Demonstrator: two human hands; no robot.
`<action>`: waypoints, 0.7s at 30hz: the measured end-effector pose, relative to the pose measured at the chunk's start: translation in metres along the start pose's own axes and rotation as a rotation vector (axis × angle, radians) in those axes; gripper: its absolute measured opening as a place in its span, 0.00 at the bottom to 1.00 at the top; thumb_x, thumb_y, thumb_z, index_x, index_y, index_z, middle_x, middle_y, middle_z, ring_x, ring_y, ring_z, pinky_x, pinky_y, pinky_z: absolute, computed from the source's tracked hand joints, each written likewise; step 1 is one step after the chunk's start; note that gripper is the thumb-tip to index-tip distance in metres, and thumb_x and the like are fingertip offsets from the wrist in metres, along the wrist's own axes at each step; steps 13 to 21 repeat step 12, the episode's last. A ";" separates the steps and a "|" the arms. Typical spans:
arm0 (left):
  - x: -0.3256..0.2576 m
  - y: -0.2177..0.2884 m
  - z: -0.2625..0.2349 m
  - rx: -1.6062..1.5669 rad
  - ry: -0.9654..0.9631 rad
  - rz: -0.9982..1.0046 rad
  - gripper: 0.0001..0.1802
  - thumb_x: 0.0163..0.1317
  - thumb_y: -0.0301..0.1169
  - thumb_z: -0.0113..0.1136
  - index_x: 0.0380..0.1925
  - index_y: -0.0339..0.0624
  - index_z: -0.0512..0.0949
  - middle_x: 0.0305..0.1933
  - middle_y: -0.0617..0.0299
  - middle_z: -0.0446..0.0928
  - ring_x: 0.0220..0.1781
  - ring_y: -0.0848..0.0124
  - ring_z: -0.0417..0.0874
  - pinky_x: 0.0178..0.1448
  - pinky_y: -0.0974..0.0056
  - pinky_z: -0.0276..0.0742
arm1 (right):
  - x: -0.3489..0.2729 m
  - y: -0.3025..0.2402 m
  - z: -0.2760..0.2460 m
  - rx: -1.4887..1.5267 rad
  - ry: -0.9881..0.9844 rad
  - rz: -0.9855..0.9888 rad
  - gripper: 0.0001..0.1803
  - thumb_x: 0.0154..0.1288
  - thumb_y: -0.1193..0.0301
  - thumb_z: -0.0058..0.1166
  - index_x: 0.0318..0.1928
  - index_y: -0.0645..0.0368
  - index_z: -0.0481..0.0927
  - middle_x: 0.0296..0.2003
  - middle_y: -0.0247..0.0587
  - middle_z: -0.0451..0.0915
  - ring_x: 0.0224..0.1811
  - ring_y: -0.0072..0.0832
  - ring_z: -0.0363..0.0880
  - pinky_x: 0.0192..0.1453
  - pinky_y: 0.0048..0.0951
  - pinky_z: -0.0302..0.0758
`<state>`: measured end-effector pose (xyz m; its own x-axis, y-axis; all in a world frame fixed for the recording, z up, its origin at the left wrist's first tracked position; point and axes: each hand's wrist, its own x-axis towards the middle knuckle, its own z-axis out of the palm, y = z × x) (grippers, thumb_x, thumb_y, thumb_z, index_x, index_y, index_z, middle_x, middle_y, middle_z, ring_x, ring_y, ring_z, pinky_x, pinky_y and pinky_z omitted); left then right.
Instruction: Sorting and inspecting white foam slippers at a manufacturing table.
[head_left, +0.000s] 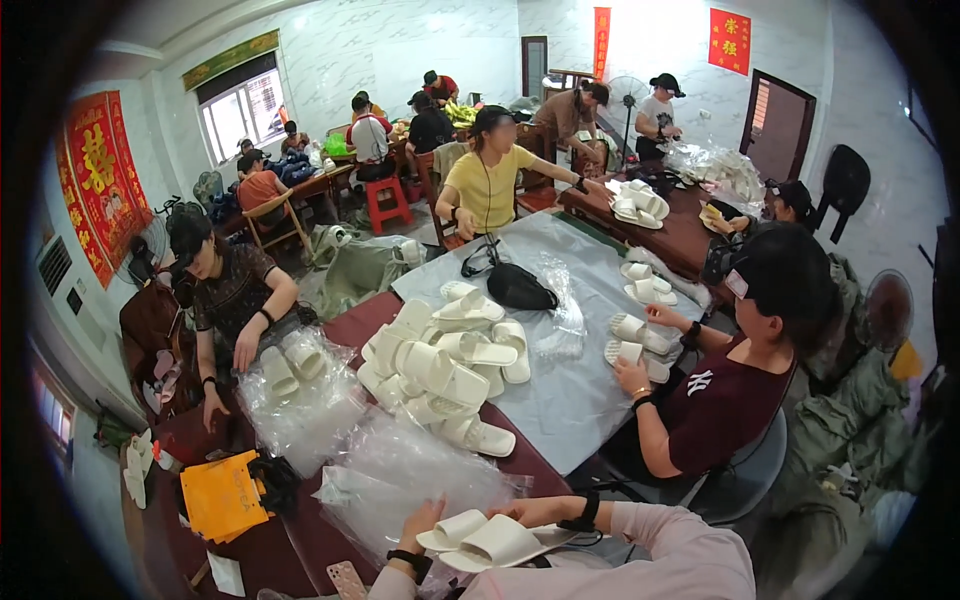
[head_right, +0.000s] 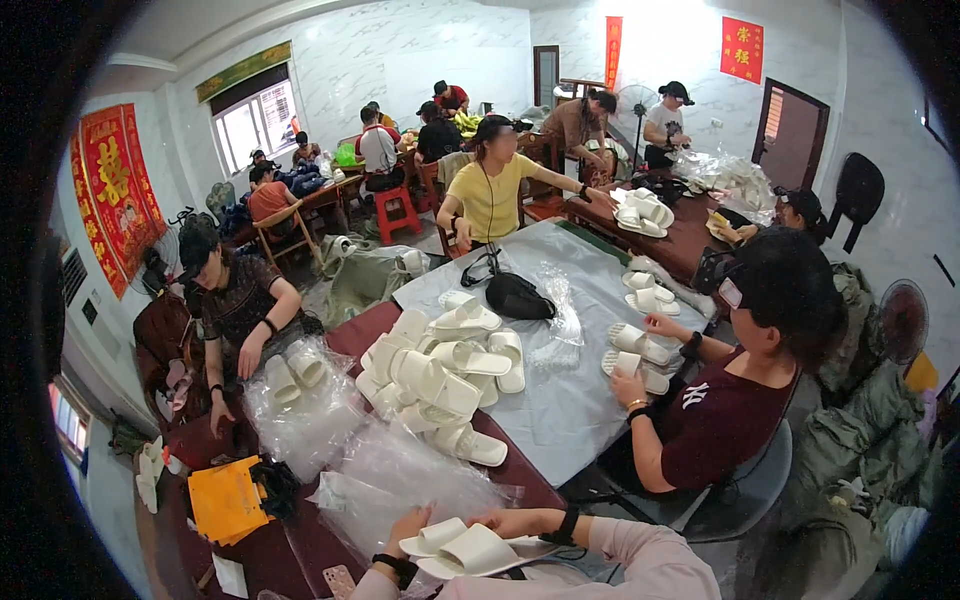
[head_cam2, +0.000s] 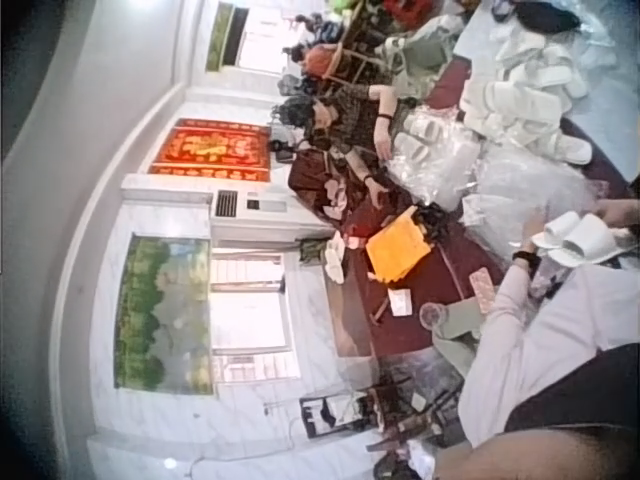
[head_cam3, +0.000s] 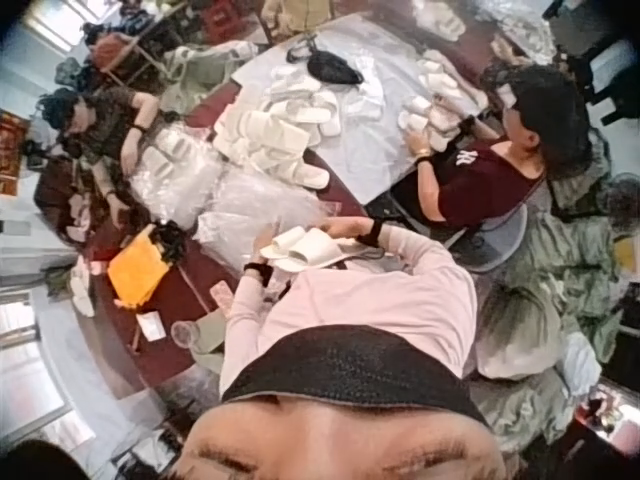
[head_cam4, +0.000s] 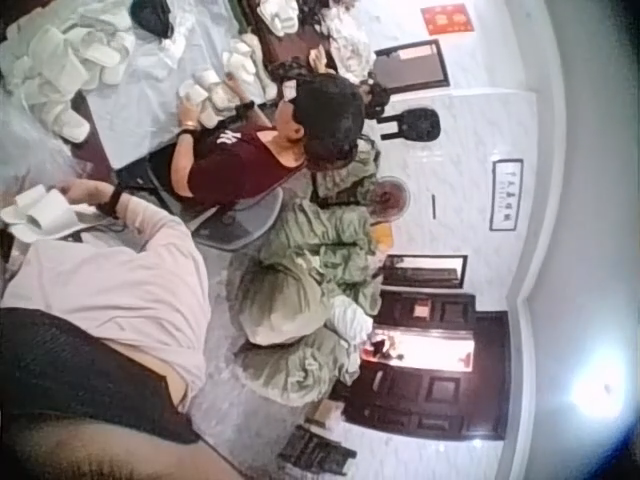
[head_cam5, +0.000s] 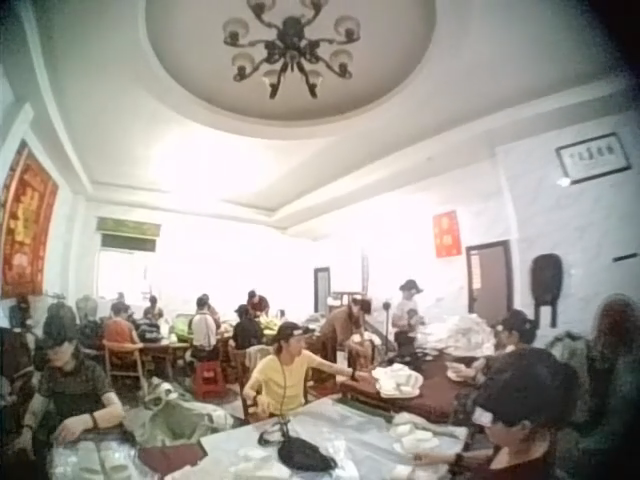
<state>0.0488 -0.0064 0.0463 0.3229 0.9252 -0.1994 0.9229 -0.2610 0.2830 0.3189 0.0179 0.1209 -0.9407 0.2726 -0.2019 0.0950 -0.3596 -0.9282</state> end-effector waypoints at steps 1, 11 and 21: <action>0.000 0.000 -0.006 -0.042 0.046 0.048 0.28 0.55 0.40 0.50 0.58 0.55 0.62 0.52 0.44 0.66 0.37 0.48 0.78 0.38 0.52 0.75 | 0.000 0.001 0.000 -0.134 -0.022 -0.035 0.18 0.61 0.69 0.50 0.50 0.63 0.72 0.51 0.31 0.66 0.51 0.19 0.63 0.56 0.23 0.60; 0.018 -0.030 -0.037 -0.101 0.016 0.076 0.13 0.55 0.36 0.52 0.41 0.51 0.78 0.65 0.45 0.53 0.44 0.45 0.75 0.48 0.52 0.72 | -0.003 -0.002 0.015 -0.173 0.099 -0.019 0.18 0.59 0.68 0.52 0.50 0.61 0.72 0.55 0.36 0.63 0.57 0.23 0.58 0.62 0.27 0.54; 0.024 -0.035 -0.037 0.091 0.022 0.120 0.14 0.55 0.38 0.53 0.41 0.53 0.78 0.66 0.46 0.51 0.51 0.49 0.73 0.53 0.53 0.69 | -0.003 0.000 0.012 -0.244 0.096 -0.002 0.20 0.59 0.67 0.52 0.52 0.59 0.72 0.58 0.38 0.61 0.59 0.24 0.57 0.63 0.27 0.52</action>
